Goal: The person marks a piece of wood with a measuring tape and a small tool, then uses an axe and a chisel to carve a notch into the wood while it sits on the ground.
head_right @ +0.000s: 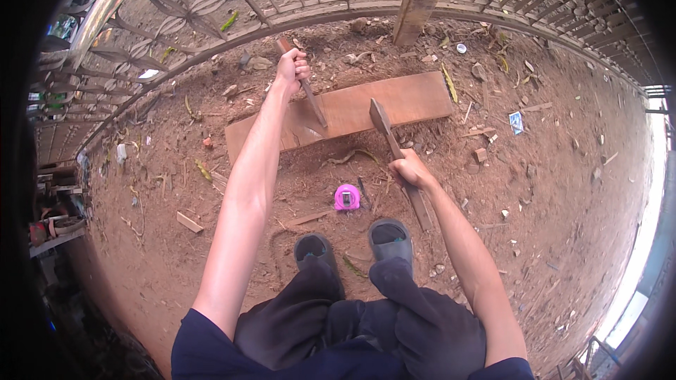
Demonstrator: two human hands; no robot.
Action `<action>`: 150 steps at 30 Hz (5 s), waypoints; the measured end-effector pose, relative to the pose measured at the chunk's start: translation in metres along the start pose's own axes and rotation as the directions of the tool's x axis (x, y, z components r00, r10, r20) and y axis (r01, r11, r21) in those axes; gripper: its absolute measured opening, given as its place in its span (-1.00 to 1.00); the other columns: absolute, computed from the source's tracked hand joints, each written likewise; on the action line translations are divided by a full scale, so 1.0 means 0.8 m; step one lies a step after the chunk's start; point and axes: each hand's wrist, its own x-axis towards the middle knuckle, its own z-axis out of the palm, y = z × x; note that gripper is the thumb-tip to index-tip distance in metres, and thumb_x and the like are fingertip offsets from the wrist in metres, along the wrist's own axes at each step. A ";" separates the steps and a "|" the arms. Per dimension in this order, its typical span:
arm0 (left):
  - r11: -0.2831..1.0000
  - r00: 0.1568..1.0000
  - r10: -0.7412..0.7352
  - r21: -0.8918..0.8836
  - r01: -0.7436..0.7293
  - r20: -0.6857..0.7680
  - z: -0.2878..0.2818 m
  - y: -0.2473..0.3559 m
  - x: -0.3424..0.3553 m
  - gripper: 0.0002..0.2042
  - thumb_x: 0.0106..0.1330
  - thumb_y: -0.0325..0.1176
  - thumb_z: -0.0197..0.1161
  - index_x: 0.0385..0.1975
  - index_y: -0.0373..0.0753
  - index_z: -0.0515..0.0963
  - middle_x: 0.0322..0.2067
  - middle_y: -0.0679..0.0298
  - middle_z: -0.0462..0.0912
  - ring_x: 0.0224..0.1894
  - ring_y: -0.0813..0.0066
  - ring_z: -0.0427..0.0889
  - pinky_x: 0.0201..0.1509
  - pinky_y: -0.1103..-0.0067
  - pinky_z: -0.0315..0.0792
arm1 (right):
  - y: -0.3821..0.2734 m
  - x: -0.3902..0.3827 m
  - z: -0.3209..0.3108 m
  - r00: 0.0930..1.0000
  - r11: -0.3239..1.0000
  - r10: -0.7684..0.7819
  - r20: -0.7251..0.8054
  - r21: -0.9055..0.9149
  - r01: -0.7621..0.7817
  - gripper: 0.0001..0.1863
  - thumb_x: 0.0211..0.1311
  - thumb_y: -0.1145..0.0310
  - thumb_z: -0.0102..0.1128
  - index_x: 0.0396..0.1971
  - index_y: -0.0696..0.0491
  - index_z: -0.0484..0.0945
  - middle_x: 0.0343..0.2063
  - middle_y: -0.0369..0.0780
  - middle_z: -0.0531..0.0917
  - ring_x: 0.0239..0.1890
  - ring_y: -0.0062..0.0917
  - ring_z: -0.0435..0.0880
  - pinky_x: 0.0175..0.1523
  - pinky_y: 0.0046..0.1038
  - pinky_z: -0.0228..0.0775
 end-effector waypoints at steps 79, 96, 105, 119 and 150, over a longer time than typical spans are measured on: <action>0.563 0.621 0.709 0.264 -0.783 0.334 0.064 -0.090 -0.200 -0.76 0.25 -0.58 0.17 -0.62 -0.24 0.30 -0.71 0.45 0.34 -0.73 0.78 0.25 -0.71 0.70 0.09 | 0.006 0.003 0.001 0.999 0.998 -0.030 -0.037 -0.058 0.028 -0.91 -0.13 0.49 0.07 -0.71 0.12 0.39 -0.75 -0.25 0.46 -0.71 -0.53 0.46 -0.58 -0.42 0.31; 0.512 0.591 0.739 0.303 -0.804 0.322 0.061 -0.102 -0.190 -0.80 0.22 -0.56 0.21 -0.61 -0.27 0.38 -0.72 0.44 0.37 -0.72 0.76 0.30 -0.69 0.70 0.15 | -0.015 -0.014 -0.007 0.999 0.996 0.028 0.042 0.079 -0.031 -0.90 -0.05 0.49 0.06 -0.65 0.13 0.37 -0.73 -0.23 0.45 -0.72 -0.50 0.45 -0.58 -0.38 0.33; 0.373 0.536 0.768 0.436 -0.819 0.351 0.064 -0.098 -0.198 -0.78 0.20 -0.48 0.28 -0.66 -0.25 0.42 -0.73 0.44 0.45 -0.68 0.72 0.42 -0.63 0.64 0.25 | -0.227 -0.131 0.020 0.999 0.988 0.013 0.032 0.156 -0.018 -0.92 -0.03 0.50 0.04 -0.59 0.12 0.34 -0.71 -0.27 0.36 -0.73 -0.54 0.36 -0.60 -0.43 0.20; 0.324 0.464 0.814 0.390 -0.862 0.349 0.087 -0.088 -0.212 -0.74 0.14 -0.38 0.29 -0.72 -0.28 0.42 -0.78 0.31 0.40 -0.70 0.60 0.42 -0.60 0.50 0.27 | -0.444 -0.302 0.085 0.729 0.730 -0.682 0.063 0.126 0.672 -0.69 -0.49 0.49 0.09 -0.55 0.10 0.30 -0.75 -0.27 0.36 -0.72 -0.61 0.31 -0.61 -0.56 0.14; 0.310 0.514 0.759 0.473 -0.825 0.399 0.062 -0.089 -0.218 -0.83 0.13 -0.36 0.28 -0.61 -0.30 0.54 -0.65 0.22 0.63 -0.60 0.56 0.60 -0.53 0.54 0.46 | -0.380 -0.251 0.080 0.988 0.970 -0.108 0.113 0.232 0.080 -0.70 -0.32 0.57 0.00 -0.40 0.15 0.33 -0.68 -0.25 0.32 -0.74 -0.58 0.30 -0.65 -0.48 0.16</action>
